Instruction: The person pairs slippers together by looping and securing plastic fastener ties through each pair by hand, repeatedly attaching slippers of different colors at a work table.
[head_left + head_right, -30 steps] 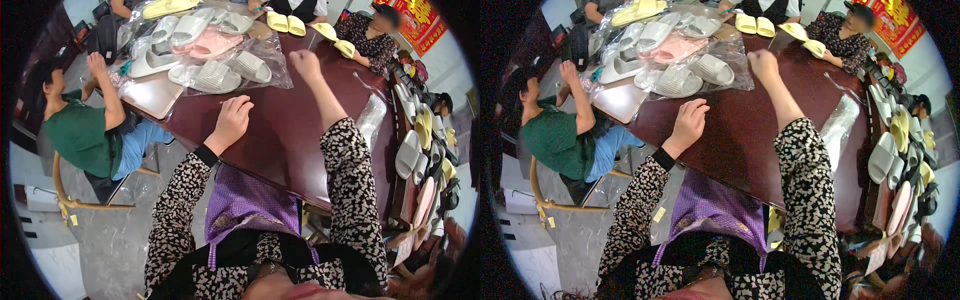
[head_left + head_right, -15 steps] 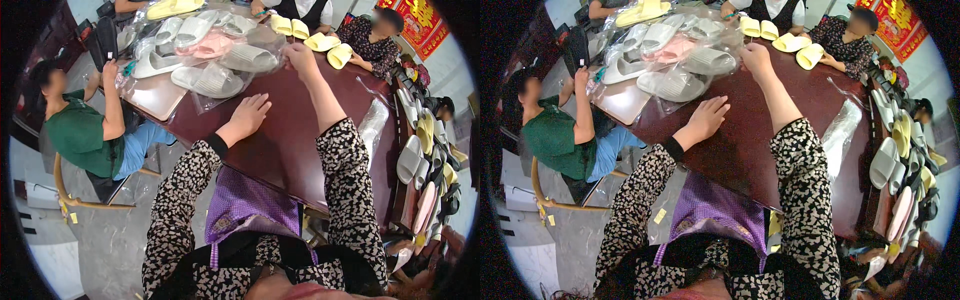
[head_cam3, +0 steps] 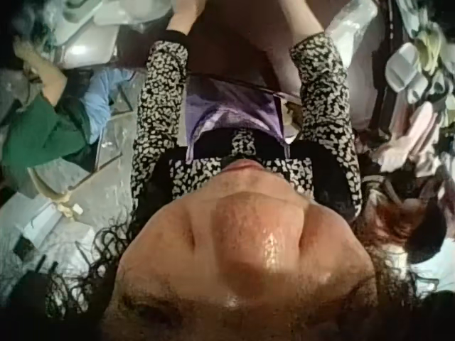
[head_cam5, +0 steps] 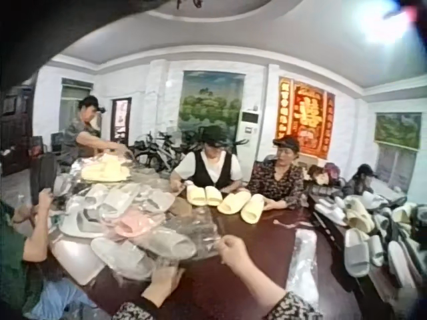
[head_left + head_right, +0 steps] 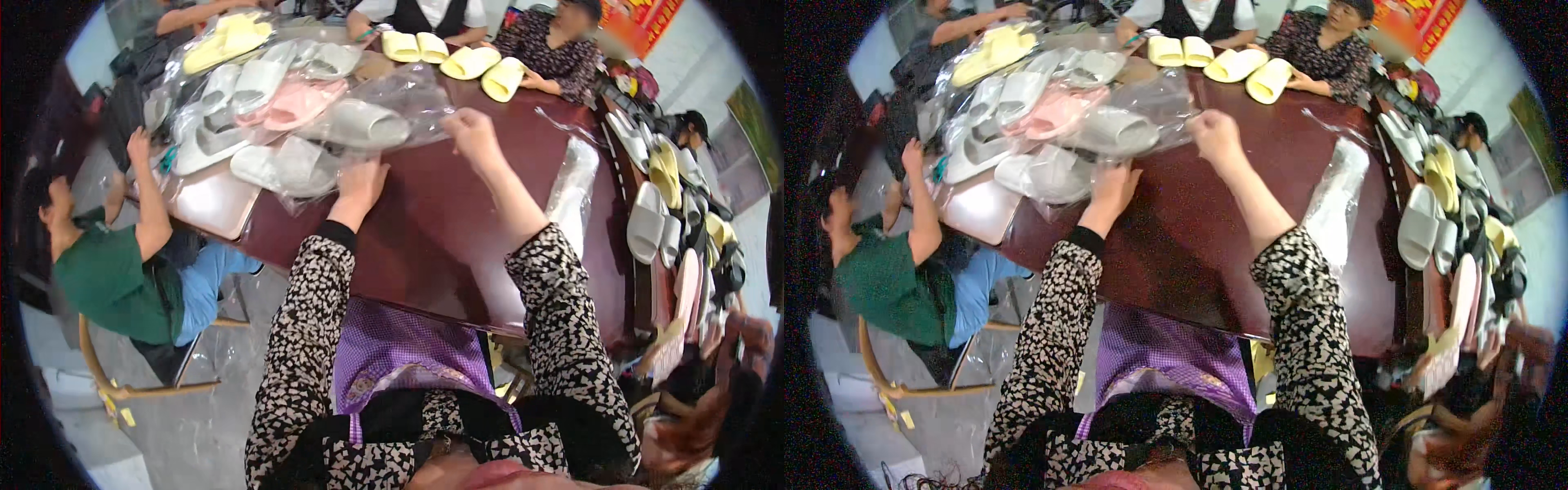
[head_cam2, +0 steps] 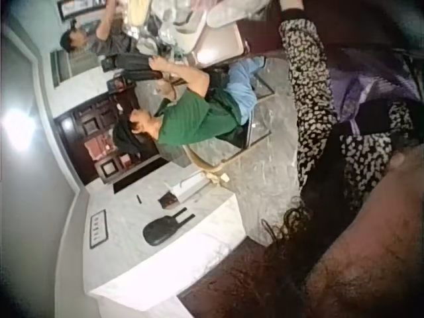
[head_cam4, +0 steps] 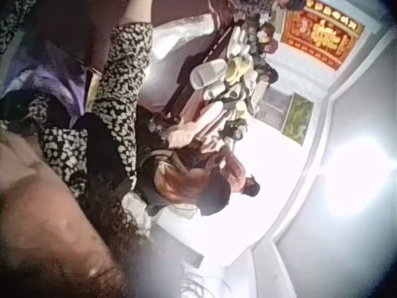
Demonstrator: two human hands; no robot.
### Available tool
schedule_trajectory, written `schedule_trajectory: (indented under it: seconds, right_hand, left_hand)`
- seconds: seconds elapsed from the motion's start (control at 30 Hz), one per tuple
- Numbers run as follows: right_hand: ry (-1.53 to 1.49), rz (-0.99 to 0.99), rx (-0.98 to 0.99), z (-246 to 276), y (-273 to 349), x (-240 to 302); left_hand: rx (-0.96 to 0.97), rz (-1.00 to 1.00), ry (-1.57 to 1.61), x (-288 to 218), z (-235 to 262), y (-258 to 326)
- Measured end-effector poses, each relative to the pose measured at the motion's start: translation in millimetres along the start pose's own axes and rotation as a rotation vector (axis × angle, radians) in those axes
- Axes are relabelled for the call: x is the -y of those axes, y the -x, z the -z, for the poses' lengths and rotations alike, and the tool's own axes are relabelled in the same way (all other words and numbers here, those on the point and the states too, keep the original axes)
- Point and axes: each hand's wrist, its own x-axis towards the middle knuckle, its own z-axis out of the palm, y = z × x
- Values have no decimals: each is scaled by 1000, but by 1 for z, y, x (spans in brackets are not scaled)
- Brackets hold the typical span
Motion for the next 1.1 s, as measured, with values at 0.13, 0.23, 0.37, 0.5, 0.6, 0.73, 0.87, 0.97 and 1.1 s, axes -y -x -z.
schedule_trajectory:
  seconds: [0.13,0.23,0.37,0.5,0.6,0.73,0.87,0.97,1.1]
  right_hand:
    - [32,-158,-19,6,10,-26]
    - [-47,-145,-99,16,15,-22]
    - [-111,-108,-114,27,12,-13]
    - [-156,3,-27,29,12,20]
    - [-86,128,-5,31,17,55]
    - [-74,314,-55,48,28,83]
    - [-209,153,-139,61,81,83]
    - [-324,35,-214,91,114,19]
    - [-372,-110,-87,51,153,-23]
  left_hand:
    - [2,-73,134,-24,17,29]
    - [-5,-172,341,-43,46,46]
    - [-253,-322,147,-60,95,30]
    - [-349,-275,-69,-65,105,-5]
    - [-359,-213,-46,-67,82,-46]
    - [-8,-104,62,-35,63,-113]
    - [-113,105,441,22,101,-153]
    - [-207,508,1382,-44,149,-184]
    - [-206,161,1766,-9,178,-177]
